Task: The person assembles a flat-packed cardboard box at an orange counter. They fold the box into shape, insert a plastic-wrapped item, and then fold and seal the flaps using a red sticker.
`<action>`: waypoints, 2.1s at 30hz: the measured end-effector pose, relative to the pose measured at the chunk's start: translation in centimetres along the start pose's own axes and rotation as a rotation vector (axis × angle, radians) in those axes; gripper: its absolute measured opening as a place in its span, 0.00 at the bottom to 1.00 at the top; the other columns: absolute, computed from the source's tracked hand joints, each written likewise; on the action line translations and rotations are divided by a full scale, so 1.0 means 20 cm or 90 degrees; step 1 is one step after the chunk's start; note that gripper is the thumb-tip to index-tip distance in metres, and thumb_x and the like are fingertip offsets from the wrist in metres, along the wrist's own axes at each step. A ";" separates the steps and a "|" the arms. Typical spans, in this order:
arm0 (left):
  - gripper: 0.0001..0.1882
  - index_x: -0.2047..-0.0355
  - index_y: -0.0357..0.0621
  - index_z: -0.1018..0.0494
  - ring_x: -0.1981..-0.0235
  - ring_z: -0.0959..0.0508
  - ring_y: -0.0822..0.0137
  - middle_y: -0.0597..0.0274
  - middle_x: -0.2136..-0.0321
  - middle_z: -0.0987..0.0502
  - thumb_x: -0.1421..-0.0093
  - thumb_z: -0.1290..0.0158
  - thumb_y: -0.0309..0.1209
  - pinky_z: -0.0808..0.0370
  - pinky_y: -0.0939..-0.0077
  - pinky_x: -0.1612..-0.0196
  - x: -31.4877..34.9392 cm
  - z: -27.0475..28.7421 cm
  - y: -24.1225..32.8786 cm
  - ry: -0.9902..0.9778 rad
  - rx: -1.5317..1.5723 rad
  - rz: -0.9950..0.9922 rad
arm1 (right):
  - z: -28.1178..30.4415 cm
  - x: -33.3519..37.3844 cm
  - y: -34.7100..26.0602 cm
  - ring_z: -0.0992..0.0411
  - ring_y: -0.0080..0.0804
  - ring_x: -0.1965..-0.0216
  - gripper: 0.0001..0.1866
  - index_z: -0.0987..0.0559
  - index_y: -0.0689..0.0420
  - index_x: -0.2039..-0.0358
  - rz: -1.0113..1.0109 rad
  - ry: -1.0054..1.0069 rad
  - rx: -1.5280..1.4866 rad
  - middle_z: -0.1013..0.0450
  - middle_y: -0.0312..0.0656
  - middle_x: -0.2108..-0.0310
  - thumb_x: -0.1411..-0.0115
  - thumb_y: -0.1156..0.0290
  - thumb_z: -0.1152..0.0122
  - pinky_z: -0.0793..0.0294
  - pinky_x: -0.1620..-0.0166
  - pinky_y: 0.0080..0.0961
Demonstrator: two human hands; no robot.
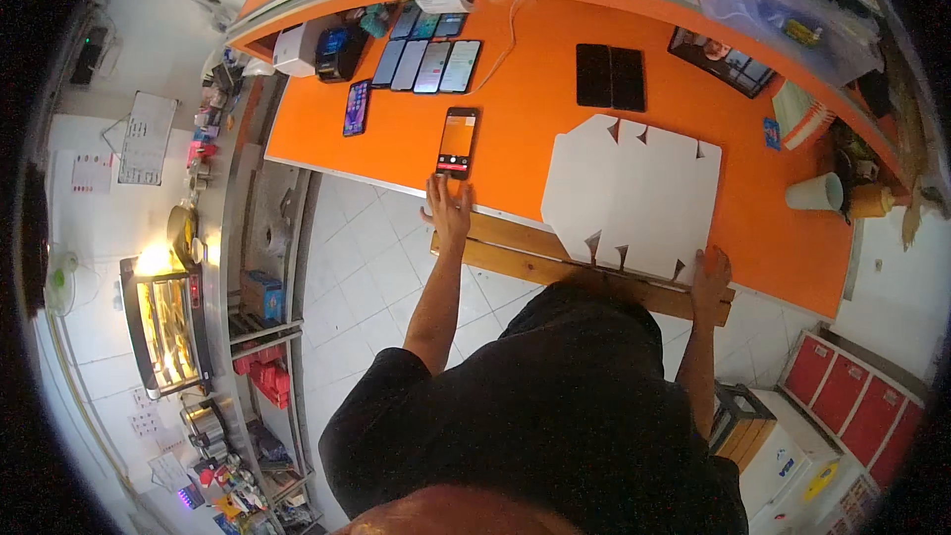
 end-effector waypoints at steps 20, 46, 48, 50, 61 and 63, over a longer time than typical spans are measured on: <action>0.44 0.35 0.45 0.44 0.33 0.50 0.38 0.34 0.34 0.52 0.44 0.43 0.56 0.52 0.43 0.34 -0.13 -0.25 0.97 -0.001 0.288 -0.134 | -0.18 -0.09 0.22 0.37 0.52 0.43 0.28 0.29 0.64 0.45 0.048 -0.163 -0.334 0.33 0.56 0.45 0.36 0.53 0.44 0.40 0.40 0.44; 0.31 0.35 0.71 0.42 0.31 0.55 0.46 0.63 0.30 0.53 0.37 0.58 0.59 0.52 0.35 0.35 -1.09 -1.01 1.37 -0.330 -0.180 -0.338 | 0.11 0.42 0.81 0.37 0.51 0.47 0.21 0.28 0.56 0.49 -0.084 0.094 -0.180 0.32 0.54 0.49 0.40 0.62 0.38 0.41 0.43 0.46; 0.28 0.39 0.64 0.34 0.34 0.44 0.48 0.60 0.33 0.43 0.37 0.55 0.55 0.44 0.41 0.36 -0.94 -0.89 1.58 -0.236 -0.210 -0.400 | 0.16 0.37 0.76 0.33 0.49 0.52 0.18 0.26 0.57 0.53 -0.045 0.114 -0.166 0.29 0.53 0.55 0.40 0.63 0.37 0.35 0.48 0.44; 0.17 0.54 0.54 0.23 0.50 0.27 0.50 0.60 0.55 0.24 0.45 0.40 0.36 0.31 0.49 0.50 -0.84 -0.67 1.71 -0.130 0.051 -0.596 | 0.14 0.31 0.83 0.31 0.38 0.62 0.13 0.23 0.59 0.62 -0.030 0.173 -0.269 0.27 0.49 0.64 0.38 0.62 0.39 0.33 0.59 0.36; 0.56 0.33 0.36 0.51 0.34 0.42 0.48 0.43 0.35 0.44 0.51 0.37 0.56 0.45 0.50 0.35 -1.99 0.88 2.39 0.296 0.174 -0.141 | 0.10 0.13 0.61 0.30 0.26 0.69 0.17 0.25 0.67 0.68 -0.034 0.047 -0.366 0.27 0.41 0.73 0.30 0.64 0.51 0.30 0.67 0.27; 0.42 0.40 0.37 0.38 0.43 0.32 0.55 0.46 0.43 0.33 0.48 0.37 0.51 0.37 0.56 0.41 -2.58 0.66 2.13 0.033 0.241 -0.108 | 0.06 0.18 0.55 0.27 0.33 0.67 0.18 0.23 0.68 0.66 0.015 0.074 -0.375 0.24 0.46 0.71 0.31 0.63 0.51 0.29 0.64 0.31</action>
Point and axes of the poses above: each hand's wrist, its own x-axis away from the middle knuckle, its own z-axis out of the back of the hand, y = z × x, the point moved 8 cm from there along -x, towards the middle knuckle
